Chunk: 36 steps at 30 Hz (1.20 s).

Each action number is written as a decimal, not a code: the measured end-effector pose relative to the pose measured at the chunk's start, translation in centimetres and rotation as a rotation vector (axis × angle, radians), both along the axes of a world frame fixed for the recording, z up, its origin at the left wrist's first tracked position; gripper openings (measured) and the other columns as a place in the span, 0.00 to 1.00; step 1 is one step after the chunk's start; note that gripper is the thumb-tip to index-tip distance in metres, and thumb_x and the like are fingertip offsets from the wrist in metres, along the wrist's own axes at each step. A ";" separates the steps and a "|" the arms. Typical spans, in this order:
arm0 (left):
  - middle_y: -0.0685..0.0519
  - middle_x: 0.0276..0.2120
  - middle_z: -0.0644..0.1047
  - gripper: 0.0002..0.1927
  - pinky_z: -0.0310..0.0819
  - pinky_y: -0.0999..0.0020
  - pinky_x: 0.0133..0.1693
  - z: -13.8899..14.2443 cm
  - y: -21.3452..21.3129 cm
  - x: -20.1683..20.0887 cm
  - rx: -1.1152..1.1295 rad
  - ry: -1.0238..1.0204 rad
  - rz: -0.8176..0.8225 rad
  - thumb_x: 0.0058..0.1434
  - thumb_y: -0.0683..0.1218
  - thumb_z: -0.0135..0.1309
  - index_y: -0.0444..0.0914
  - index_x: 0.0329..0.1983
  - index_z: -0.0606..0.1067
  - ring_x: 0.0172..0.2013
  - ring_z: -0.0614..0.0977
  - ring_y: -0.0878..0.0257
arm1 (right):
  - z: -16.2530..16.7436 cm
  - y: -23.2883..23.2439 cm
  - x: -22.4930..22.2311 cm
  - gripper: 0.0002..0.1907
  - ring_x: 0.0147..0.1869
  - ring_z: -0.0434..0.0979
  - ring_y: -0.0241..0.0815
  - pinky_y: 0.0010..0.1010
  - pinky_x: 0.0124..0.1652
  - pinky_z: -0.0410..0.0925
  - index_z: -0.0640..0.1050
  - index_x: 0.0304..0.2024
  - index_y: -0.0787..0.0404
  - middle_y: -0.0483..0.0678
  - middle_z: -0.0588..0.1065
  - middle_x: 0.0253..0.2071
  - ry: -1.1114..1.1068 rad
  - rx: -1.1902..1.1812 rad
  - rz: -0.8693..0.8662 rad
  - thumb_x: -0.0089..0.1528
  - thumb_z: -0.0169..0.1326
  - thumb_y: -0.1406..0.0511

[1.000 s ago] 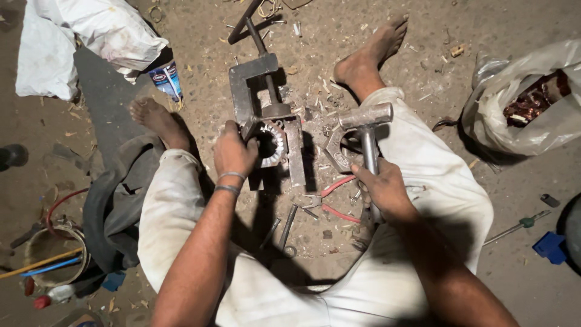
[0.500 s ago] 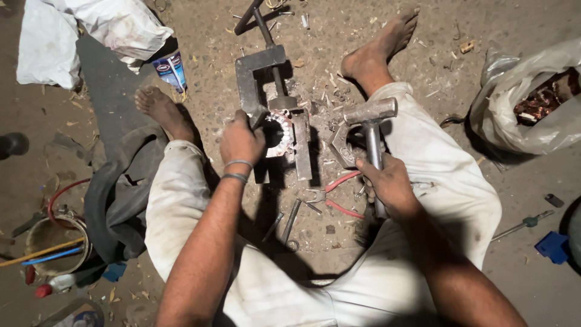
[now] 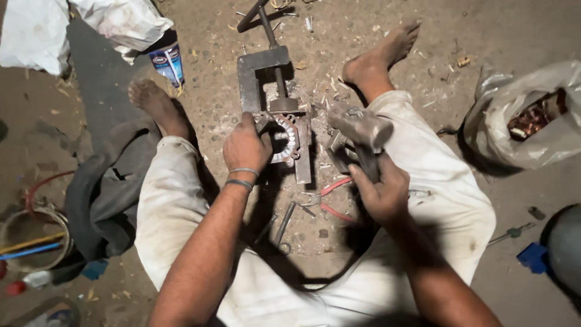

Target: The person sits on the workshop floor and works on a toothed metal component held in a C-clamp fixture. They position the component by hand, strike it with a hammer, reposition it in the clamp, and repeat hammering while adjusting the part between strikes.

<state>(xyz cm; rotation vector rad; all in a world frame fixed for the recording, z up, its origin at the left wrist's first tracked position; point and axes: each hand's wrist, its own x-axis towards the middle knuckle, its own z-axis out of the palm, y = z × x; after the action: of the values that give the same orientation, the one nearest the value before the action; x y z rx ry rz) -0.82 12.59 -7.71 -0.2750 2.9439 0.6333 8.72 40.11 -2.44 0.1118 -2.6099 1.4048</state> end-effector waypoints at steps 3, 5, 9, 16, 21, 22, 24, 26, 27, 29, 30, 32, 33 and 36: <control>0.37 0.37 0.80 0.25 0.78 0.46 0.37 -0.8 -0.1 0.0 -0.033 -0.017 -0.028 0.55 0.49 0.62 0.34 0.52 0.69 0.36 0.83 0.38 | -0.8 -2.6 0.2 0.19 0.42 0.76 0.51 0.39 0.43 0.70 0.73 0.54 0.71 0.62 0.75 0.39 0.103 -0.180 0.023 0.66 0.60 0.65; 0.37 0.38 0.80 0.25 0.78 0.45 0.37 -0.9 -0.2 0.1 -0.045 -0.042 -0.036 0.55 0.49 0.63 0.34 0.52 0.69 0.37 0.83 0.38 | -2.0 -4.0 0.0 0.19 0.43 0.75 0.61 0.43 0.44 0.70 0.73 0.53 0.71 0.66 0.74 0.40 0.043 -0.118 0.050 0.66 0.59 0.64; 0.37 0.39 0.80 0.25 0.78 0.46 0.39 -0.4 -0.2 0.2 -0.022 -0.029 -0.035 0.55 0.49 0.63 0.33 0.51 0.69 0.38 0.83 0.38 | -3.8 -4.5 -1.7 0.18 0.43 0.76 0.71 0.50 0.41 0.69 0.73 0.46 0.69 0.69 0.76 0.37 -0.314 0.249 0.120 0.65 0.58 0.60; 0.37 0.39 0.80 0.25 0.78 0.46 0.39 -1.2 -0.1 -0.1 -0.014 -0.020 -0.032 0.55 0.48 0.63 0.32 0.51 0.68 0.37 0.83 0.38 | -0.5 -2.9 -1.5 0.13 0.33 0.76 0.57 0.42 0.36 0.70 0.75 0.38 0.69 0.60 0.78 0.29 -0.291 -0.019 -0.089 0.65 0.60 0.63; 0.36 0.38 0.79 0.26 0.78 0.46 0.38 -1.9 -0.4 0.0 0.000 -0.032 -0.035 0.55 0.48 0.63 0.31 0.51 0.68 0.36 0.83 0.37 | -0.9 -5.2 -2.0 0.15 0.49 0.76 0.55 0.47 0.47 0.70 0.73 0.52 0.74 0.64 0.75 0.45 0.241 -0.226 0.119 0.70 0.55 0.67; 0.36 0.38 0.79 0.26 0.78 0.46 0.38 -1.9 -0.4 0.0 -0.001 -0.025 -0.031 0.55 0.48 0.63 0.31 0.51 0.68 0.36 0.83 0.37 | -1.3 -5.6 -2.3 0.15 0.49 0.77 0.57 0.46 0.48 0.70 0.73 0.53 0.73 0.65 0.76 0.45 0.214 -0.187 0.155 0.70 0.56 0.67; 0.36 0.38 0.79 0.25 0.78 0.46 0.38 -1.6 -0.3 -0.1 -0.001 -0.005 -0.034 0.55 0.47 0.62 0.31 0.51 0.68 0.36 0.83 0.37 | -1.9 -5.9 -2.8 0.15 0.41 0.78 0.57 0.44 0.41 0.70 0.74 0.47 0.73 0.66 0.76 0.38 -0.280 0.141 0.128 0.68 0.59 0.65; 0.37 0.39 0.80 0.23 0.78 0.46 0.38 -1.4 -0.2 -0.2 0.002 0.011 -0.034 0.56 0.46 0.61 0.32 0.51 0.68 0.37 0.84 0.38 | -2.0 -5.4 -2.8 0.16 0.38 0.78 0.58 0.45 0.38 0.70 0.75 0.44 0.71 0.67 0.77 0.34 -0.515 0.320 0.100 0.67 0.61 0.63; 0.37 0.39 0.80 0.23 0.78 0.46 0.37 -1.3 -0.1 -0.4 -0.004 0.024 -0.032 0.55 0.46 0.61 0.32 0.50 0.69 0.36 0.84 0.38 | -1.9 -4.8 -2.6 0.16 0.38 0.79 0.58 0.46 0.38 0.70 0.76 0.44 0.70 0.67 0.77 0.34 -0.495 0.334 0.081 0.67 0.62 0.61; 0.36 0.38 0.79 0.23 0.79 0.47 0.37 -1.5 -0.1 -0.2 -0.015 0.016 -0.021 0.54 0.46 0.61 0.32 0.49 0.69 0.35 0.84 0.38 | -1.5 -4.0 -1.9 0.17 0.38 0.81 0.56 0.46 0.39 0.71 0.76 0.44 0.69 0.66 0.78 0.34 -0.424 0.245 0.029 0.66 0.61 0.59; 0.36 0.38 0.79 0.23 0.79 0.47 0.36 -1.7 -0.1 -0.2 -0.013 0.019 -0.031 0.54 0.46 0.61 0.31 0.49 0.69 0.35 0.84 0.38 | -1.4 -3.7 -1.5 0.16 0.38 0.83 0.53 0.44 0.39 0.72 0.76 0.44 0.68 0.64 0.79 0.35 -0.356 0.142 -0.015 0.65 0.60 0.59; 0.36 0.37 0.79 0.23 0.79 0.47 0.35 -2.1 -0.1 -0.1 -0.005 0.022 -0.027 0.54 0.46 0.61 0.31 0.49 0.69 0.34 0.84 0.38 | -1.5 -3.6 -0.8 0.18 0.43 0.82 0.52 0.45 0.44 0.72 0.75 0.48 0.69 0.66 0.78 0.40 -0.176 -0.082 -0.037 0.66 0.58 0.60; 0.36 0.36 0.80 0.22 0.79 0.47 0.35 -2.4 -0.1 0.0 -0.012 0.020 -0.021 0.54 0.45 0.60 0.31 0.49 0.69 0.34 0.84 0.39 | -1.7 -3.7 -0.7 0.18 0.43 0.82 0.53 0.45 0.45 0.72 0.75 0.48 0.68 0.66 0.78 0.40 -0.031 -0.190 -0.002 0.66 0.58 0.59; 0.37 0.36 0.80 0.20 0.79 0.48 0.35 -2.7 -0.1 -0.1 -0.032 0.030 -0.020 0.54 0.43 0.57 0.31 0.48 0.70 0.34 0.84 0.39 | -2.9 -4.9 -0.6 0.18 0.45 0.80 0.56 0.47 0.46 0.71 0.75 0.47 0.67 0.66 0.78 0.41 0.154 -0.132 0.062 0.66 0.59 0.59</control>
<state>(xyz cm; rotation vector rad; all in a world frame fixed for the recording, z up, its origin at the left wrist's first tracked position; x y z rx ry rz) -0.92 12.47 -10.45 -0.2405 2.9839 0.5929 8.14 35.19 -5.30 0.2739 -2.4023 1.5202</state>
